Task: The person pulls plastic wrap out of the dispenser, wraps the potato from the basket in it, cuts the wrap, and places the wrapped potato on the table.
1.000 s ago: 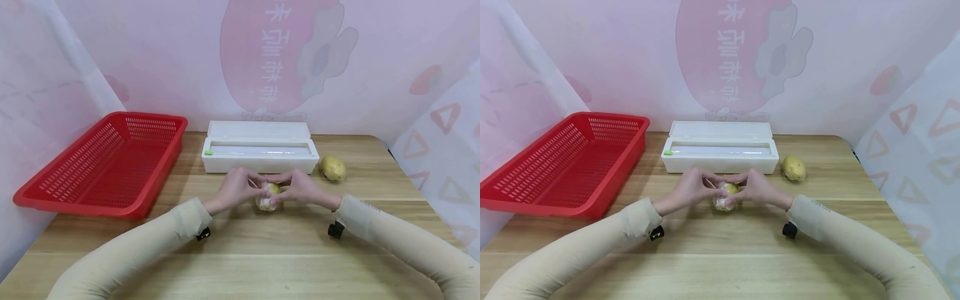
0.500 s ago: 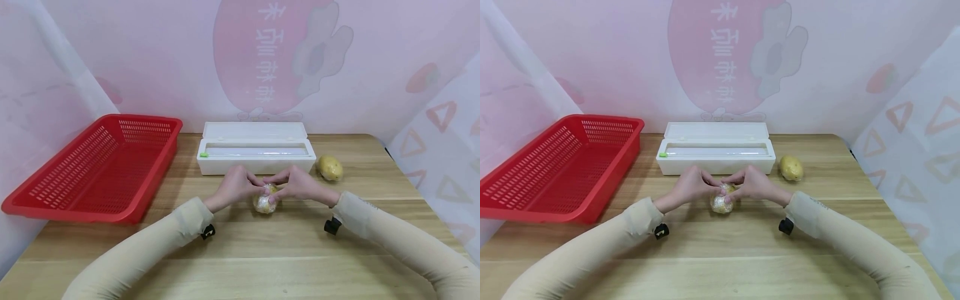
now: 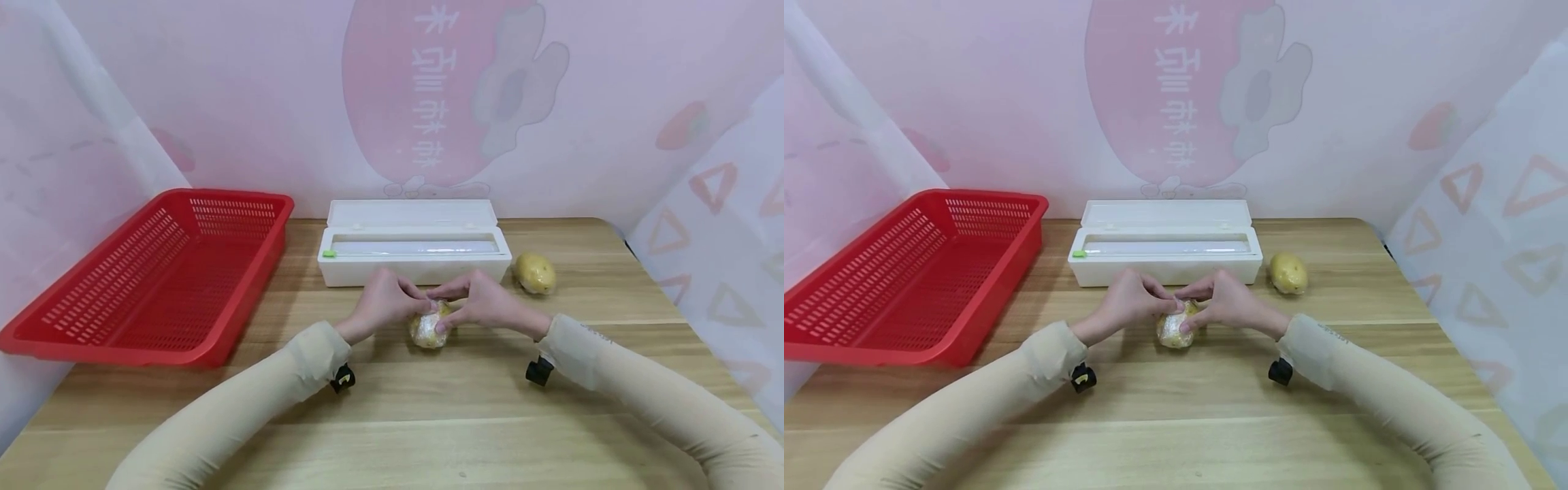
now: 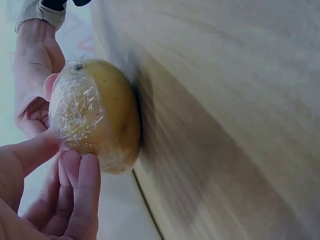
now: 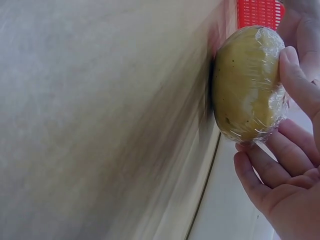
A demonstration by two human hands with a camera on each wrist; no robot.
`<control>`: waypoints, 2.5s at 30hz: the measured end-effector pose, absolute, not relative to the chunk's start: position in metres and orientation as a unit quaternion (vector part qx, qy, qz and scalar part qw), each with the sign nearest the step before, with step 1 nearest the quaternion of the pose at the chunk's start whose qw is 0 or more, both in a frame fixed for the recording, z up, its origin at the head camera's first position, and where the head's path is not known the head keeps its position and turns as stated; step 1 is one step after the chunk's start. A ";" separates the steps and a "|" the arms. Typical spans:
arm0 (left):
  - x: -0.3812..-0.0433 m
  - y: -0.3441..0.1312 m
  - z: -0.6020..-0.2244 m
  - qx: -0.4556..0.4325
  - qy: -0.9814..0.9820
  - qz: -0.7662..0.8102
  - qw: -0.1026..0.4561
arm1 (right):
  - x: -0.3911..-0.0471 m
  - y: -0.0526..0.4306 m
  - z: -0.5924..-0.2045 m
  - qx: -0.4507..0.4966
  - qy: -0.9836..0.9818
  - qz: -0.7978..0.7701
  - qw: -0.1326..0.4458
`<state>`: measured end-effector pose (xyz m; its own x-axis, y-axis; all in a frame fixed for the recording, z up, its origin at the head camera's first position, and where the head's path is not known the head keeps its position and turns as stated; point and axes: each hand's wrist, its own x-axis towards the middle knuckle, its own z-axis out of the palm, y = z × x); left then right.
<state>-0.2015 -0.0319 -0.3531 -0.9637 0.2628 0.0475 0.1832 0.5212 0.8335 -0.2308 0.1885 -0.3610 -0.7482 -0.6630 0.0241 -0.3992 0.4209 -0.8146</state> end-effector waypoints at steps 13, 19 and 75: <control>-0.201 -0.031 -0.360 0.125 0.867 0.481 0.034 | -0.232 0.189 -0.362 -0.325 0.847 -0.401 0.129; -0.195 -0.027 -0.364 0.120 0.865 0.486 0.016 | -0.232 0.194 -0.365 -0.349 0.834 -0.410 0.123; -0.200 -0.058 -0.355 0.404 0.855 0.323 -0.002 | -0.221 0.191 -0.359 -0.449 0.823 -0.346 0.039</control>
